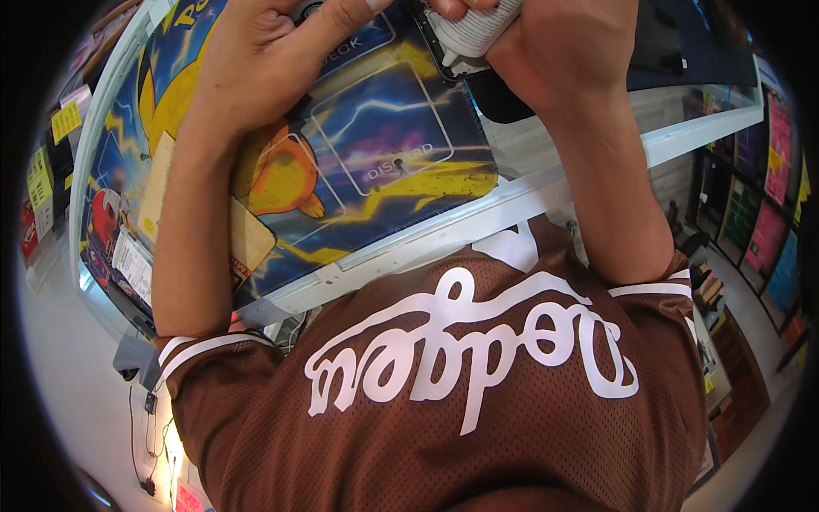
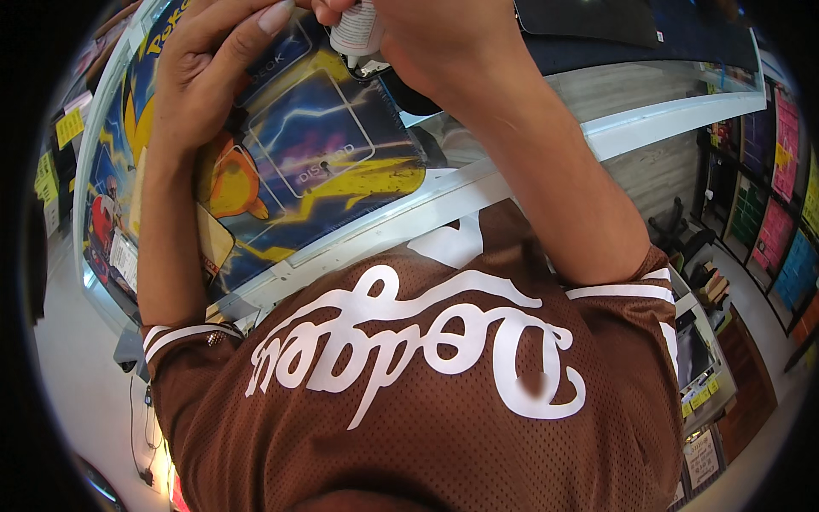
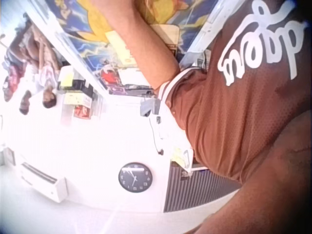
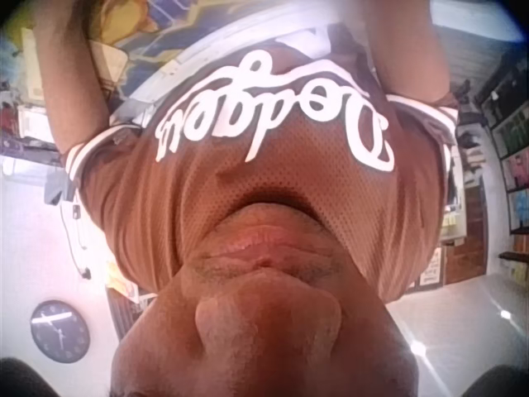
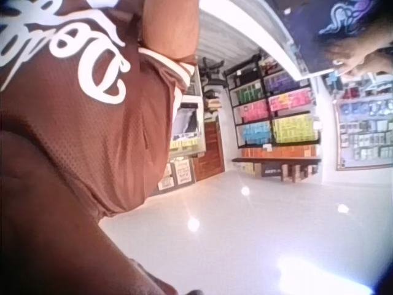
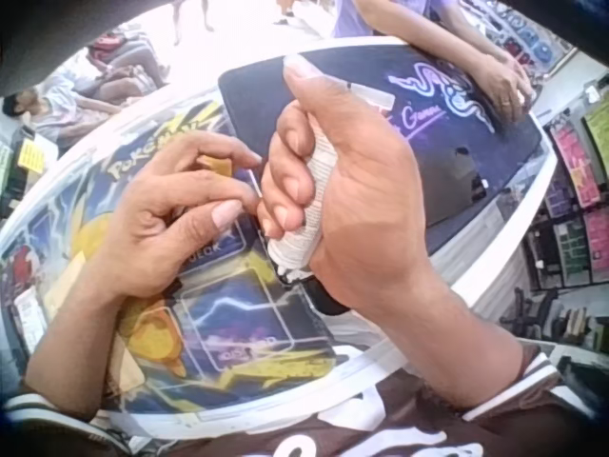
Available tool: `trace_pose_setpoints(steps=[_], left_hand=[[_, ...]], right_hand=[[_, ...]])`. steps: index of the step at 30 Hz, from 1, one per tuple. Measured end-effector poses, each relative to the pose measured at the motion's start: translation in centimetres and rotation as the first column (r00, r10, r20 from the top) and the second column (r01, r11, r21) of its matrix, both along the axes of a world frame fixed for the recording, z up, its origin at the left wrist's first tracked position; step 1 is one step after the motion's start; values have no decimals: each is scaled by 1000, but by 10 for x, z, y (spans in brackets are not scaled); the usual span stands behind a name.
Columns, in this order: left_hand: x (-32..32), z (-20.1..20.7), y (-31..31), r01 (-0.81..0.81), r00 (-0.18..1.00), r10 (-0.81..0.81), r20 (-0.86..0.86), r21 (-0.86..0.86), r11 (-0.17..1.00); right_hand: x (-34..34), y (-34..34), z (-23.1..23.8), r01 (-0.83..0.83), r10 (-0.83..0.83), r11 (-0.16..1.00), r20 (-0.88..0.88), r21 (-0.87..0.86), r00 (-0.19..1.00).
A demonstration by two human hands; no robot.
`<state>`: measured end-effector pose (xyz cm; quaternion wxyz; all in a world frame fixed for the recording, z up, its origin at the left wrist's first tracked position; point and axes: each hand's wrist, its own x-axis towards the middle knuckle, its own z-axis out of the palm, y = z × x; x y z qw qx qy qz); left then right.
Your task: The person applies adhesive to the internal components of a disassembled smartphone and reassembles it. They then handle a small electronic component and a packaged item at the counter.
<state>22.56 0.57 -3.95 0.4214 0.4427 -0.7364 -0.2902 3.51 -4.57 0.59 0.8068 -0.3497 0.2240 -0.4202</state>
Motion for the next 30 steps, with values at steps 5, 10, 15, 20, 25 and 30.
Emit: trace_pose_setpoints(steps=[5, 10, 15, 20, 25, 30], left_hand=[[1, 1, 2, -21, 1000, 22, -19, 21, 1000], [-1, 4, 2, -43, 999, 43, 11, 4, 999], [0, 5, 0, -42, 997, 45, 59, -47, 998], [0, 3, -1, -51, 997, 53, 52, -48, 998], [-1, 3, -1, -73, 995, 76, 64, -55, 996], [-5, 12, 2, -161, 979, 163, 122, -23, 987]], right_hand=[[3, -1, -1, 33, -33, 999, -22, -15, 999], [4, -3, -5, 44, -44, 999, 18, 2, 999], [8, -12, -22, 61, -61, 998, 28, -25, 998], [9, -14, -23, 81, -79, 996, 42, -48, 996], [9, -8, -7, 121, -121, 993, 12, 10, 993], [9, -15, -15, 142, -148, 984, 51, 105, 988]])
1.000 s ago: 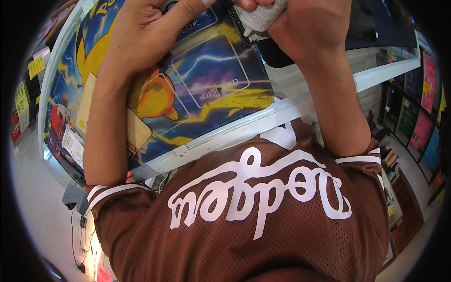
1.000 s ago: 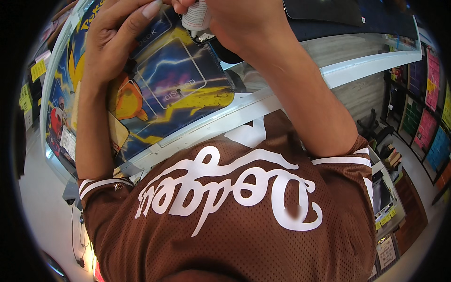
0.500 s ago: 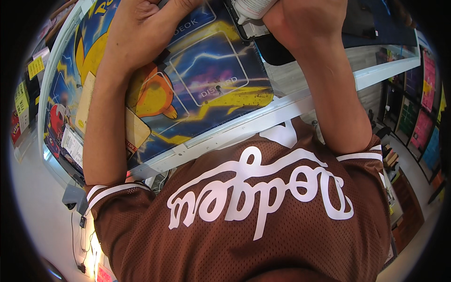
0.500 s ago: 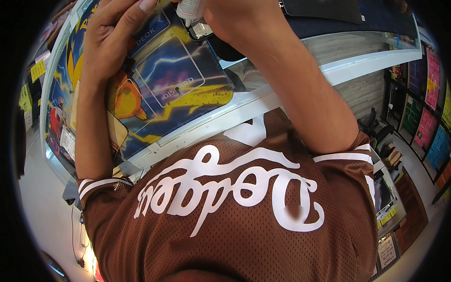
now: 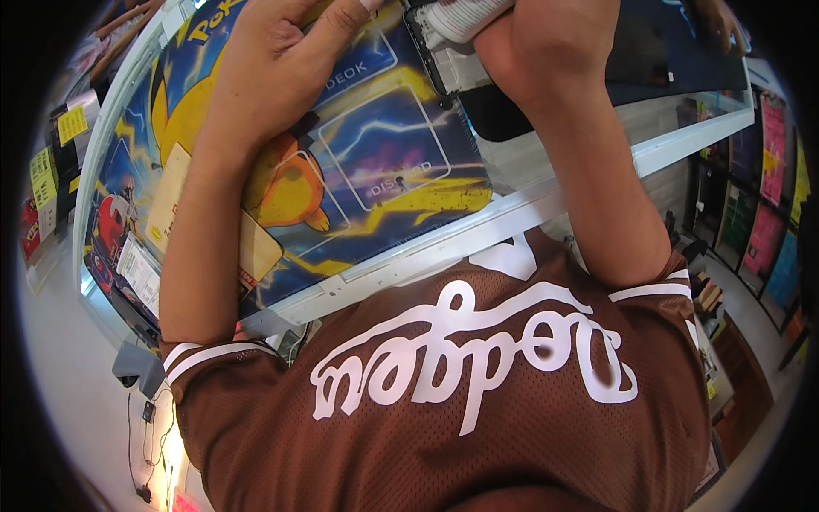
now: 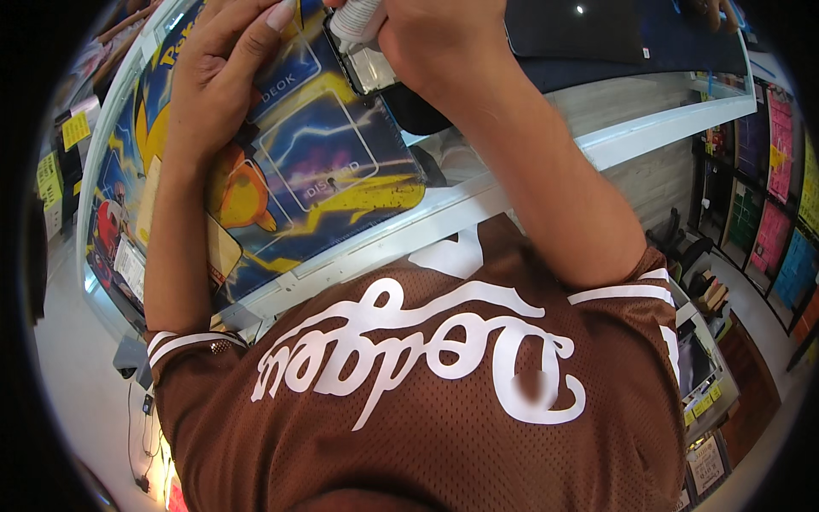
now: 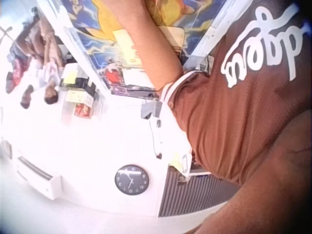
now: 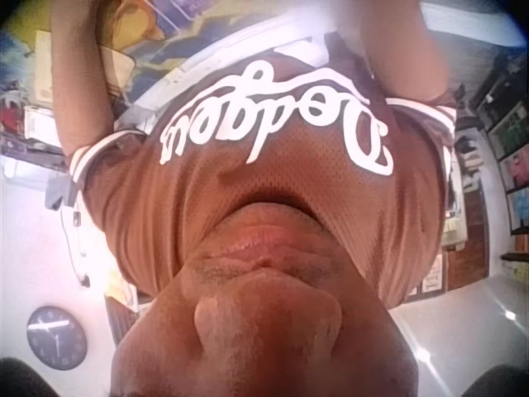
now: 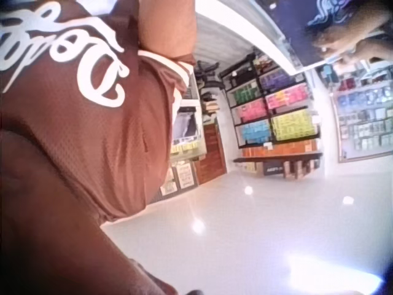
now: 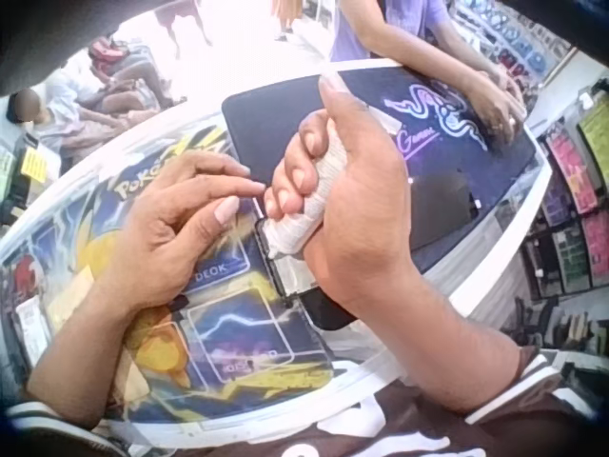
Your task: The person applies adhesive to the internal components of a disassembled smartphone and reassembles it. They then handle a small electronic component and a packaged item at the counter.
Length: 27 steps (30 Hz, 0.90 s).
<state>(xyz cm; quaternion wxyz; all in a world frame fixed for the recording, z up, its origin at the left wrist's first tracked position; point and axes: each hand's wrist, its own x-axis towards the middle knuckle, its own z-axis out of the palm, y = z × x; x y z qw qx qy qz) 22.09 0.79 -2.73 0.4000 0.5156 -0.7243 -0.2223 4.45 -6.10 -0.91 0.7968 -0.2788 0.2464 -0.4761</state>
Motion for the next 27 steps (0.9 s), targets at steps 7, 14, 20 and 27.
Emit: trace_pose_setpoints(steps=[7, 14, 20, 27], left_hand=[[-7, 13, 2, -114, 983, 134, -123, 161, 980], [-10, 11, 4, -137, 967, 176, -186, 205, 969], [-2, -4, 0, -101, 982, 108, -152, 51, 994], [-6, -2, 0, -109, 976, 121, -181, 79, 991]], right_hand=[[4, -12, 9, -50, 49, 998, -5, -29, 999], [12, -18, 0, 10, -16, 997, -62, -83, 998], [7, -22, 5, 83, -98, 973, -58, -213, 994], [-3, -34, -3, 132, -170, 933, -86, -336, 982]])
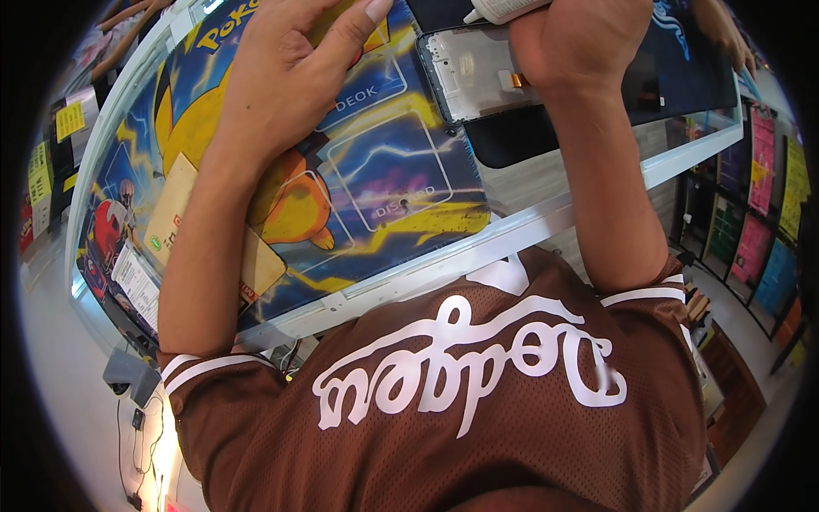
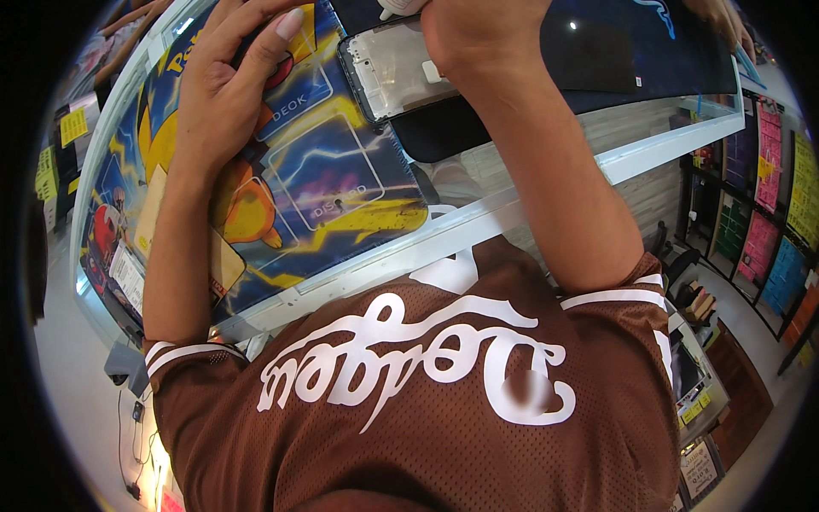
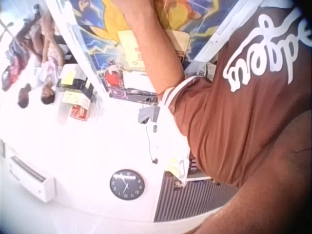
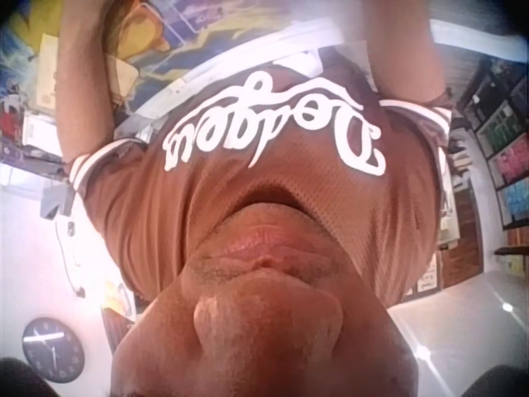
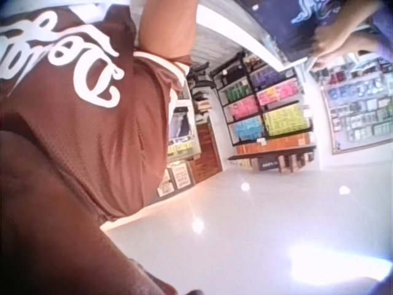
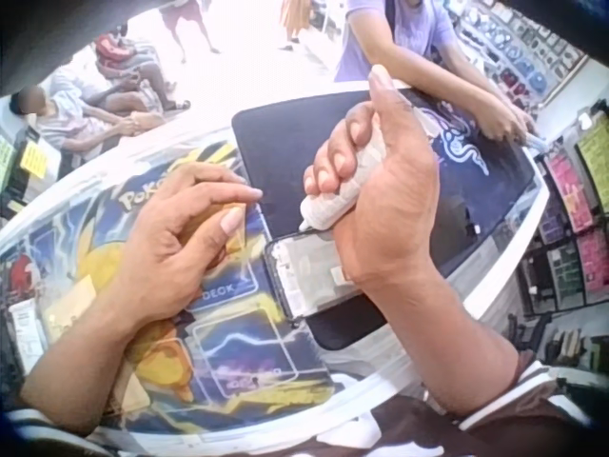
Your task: The person applies adhesive to the internal components of a disassembled smartphone and reassembles it. They then handle a small electronic component and a packaged item at the counter.
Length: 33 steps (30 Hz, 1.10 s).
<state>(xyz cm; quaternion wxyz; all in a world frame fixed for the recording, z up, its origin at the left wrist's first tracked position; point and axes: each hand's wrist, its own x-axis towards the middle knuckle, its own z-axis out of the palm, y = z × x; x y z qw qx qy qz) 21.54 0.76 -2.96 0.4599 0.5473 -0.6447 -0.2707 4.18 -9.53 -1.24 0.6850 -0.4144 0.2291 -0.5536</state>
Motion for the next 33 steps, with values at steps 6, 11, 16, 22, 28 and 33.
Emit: trace_pose_setpoints(steps=[6, 11, 16, 22, 28, 33], left_hand=[[1, 5, 1, 13, 998, -9, -57, 80, 997], [3, 0, 0, 12, 999, -12, 30, 6, 1000], [-4, 8, 3, -16, 994, 16, 104, 2, 1000], [-7, 8, 4, -25, 996, 26, 83, -19, 1000], [2, 1, 1, 22, 1000, -22, -8, 18, 1000], [1, 7, 1, 9, 997, -12, 73, 35, 999]], right_hand=[[2, 1, -6, -50, 50, 999, 24, -2, 998], [12, 7, -7, -90, 89, 996, 62, 11, 994], [14, 20, 8, -99, 98, 995, 50, 24, 994], [15, 23, 10, -101, 100, 995, 61, 23, 993], [14, 21, 11, -96, 94, 995, 55, 34, 994], [12, 20, 13, -67, 67, 998, 21, 8, 998]])
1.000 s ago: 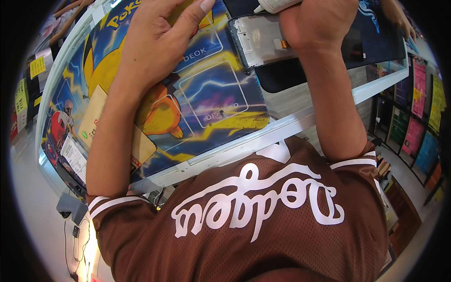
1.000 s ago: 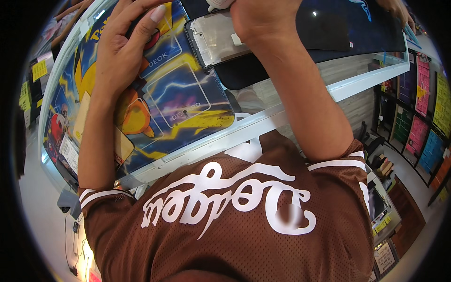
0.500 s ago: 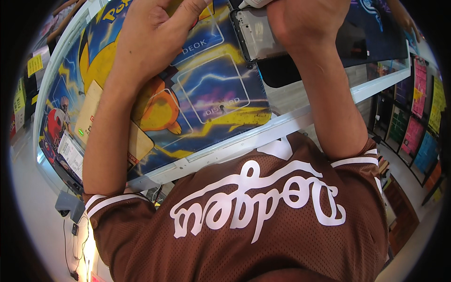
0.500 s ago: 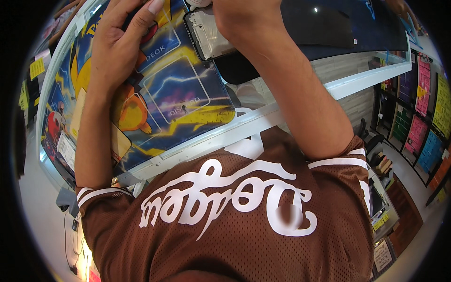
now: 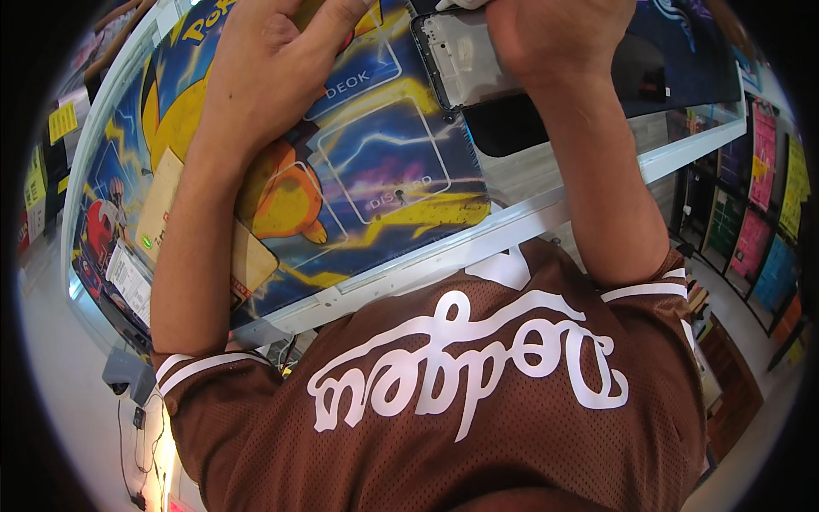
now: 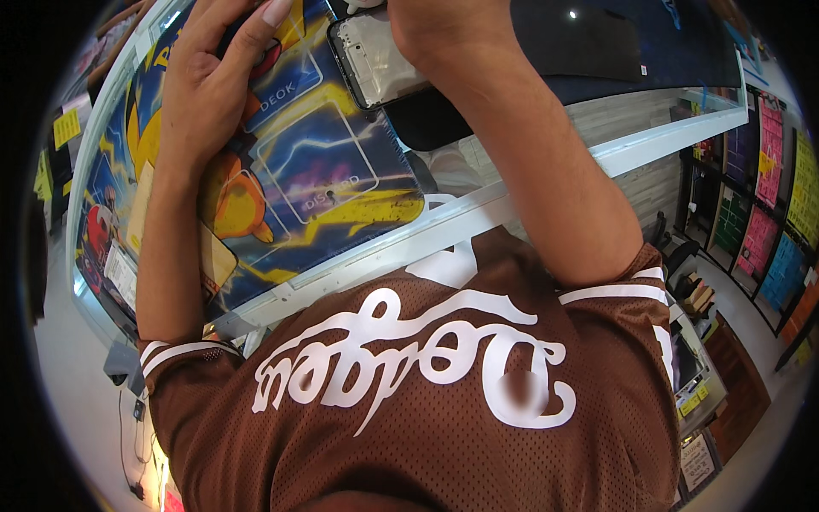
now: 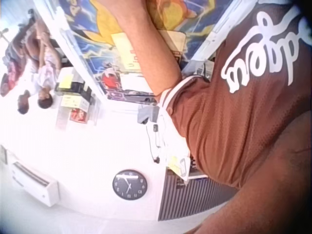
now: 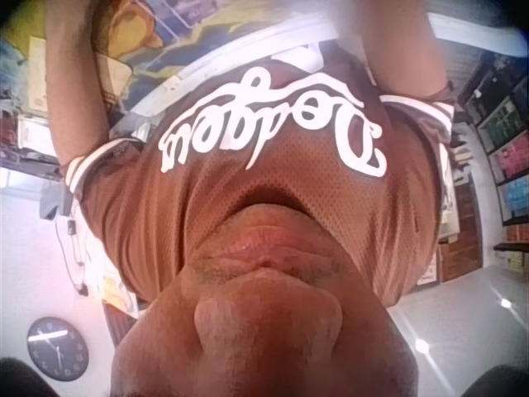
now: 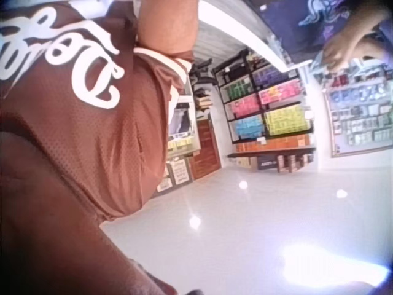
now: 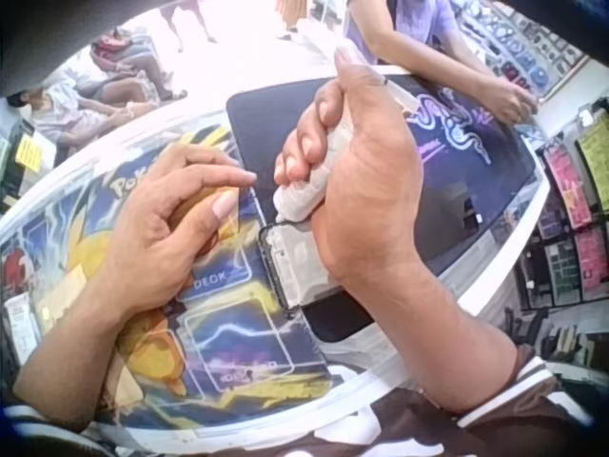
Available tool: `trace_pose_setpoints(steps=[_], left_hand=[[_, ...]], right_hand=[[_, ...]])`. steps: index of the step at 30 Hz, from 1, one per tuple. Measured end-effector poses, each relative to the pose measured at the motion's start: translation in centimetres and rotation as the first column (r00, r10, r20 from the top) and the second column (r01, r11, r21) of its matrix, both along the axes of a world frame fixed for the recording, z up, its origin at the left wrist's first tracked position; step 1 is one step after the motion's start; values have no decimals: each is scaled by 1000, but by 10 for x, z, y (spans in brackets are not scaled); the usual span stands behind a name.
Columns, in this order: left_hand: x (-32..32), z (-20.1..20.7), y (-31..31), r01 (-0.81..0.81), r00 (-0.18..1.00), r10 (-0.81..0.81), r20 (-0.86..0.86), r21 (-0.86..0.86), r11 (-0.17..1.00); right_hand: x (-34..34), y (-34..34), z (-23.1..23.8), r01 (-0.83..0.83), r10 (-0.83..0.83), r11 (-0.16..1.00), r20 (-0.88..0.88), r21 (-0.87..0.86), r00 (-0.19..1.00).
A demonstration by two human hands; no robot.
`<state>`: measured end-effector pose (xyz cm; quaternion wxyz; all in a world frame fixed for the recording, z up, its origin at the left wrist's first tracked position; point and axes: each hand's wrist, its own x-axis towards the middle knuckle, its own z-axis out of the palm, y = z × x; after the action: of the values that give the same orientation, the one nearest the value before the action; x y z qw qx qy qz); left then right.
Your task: The person applies adhesive to the internal components of a disassembled smartphone and reassembles it. They then handle a small electronic component and a packaged item at the counter.
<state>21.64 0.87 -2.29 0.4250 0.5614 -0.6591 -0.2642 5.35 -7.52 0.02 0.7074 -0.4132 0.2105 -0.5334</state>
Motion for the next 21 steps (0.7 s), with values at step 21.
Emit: trace_pose_setpoints(steps=[21], left_hand=[[-3, 4, 0, -13, 992, 24, -123, 87, 996]], right_hand=[[-3, -2, 1, 31, -31, 998, 8, 55, 999]])
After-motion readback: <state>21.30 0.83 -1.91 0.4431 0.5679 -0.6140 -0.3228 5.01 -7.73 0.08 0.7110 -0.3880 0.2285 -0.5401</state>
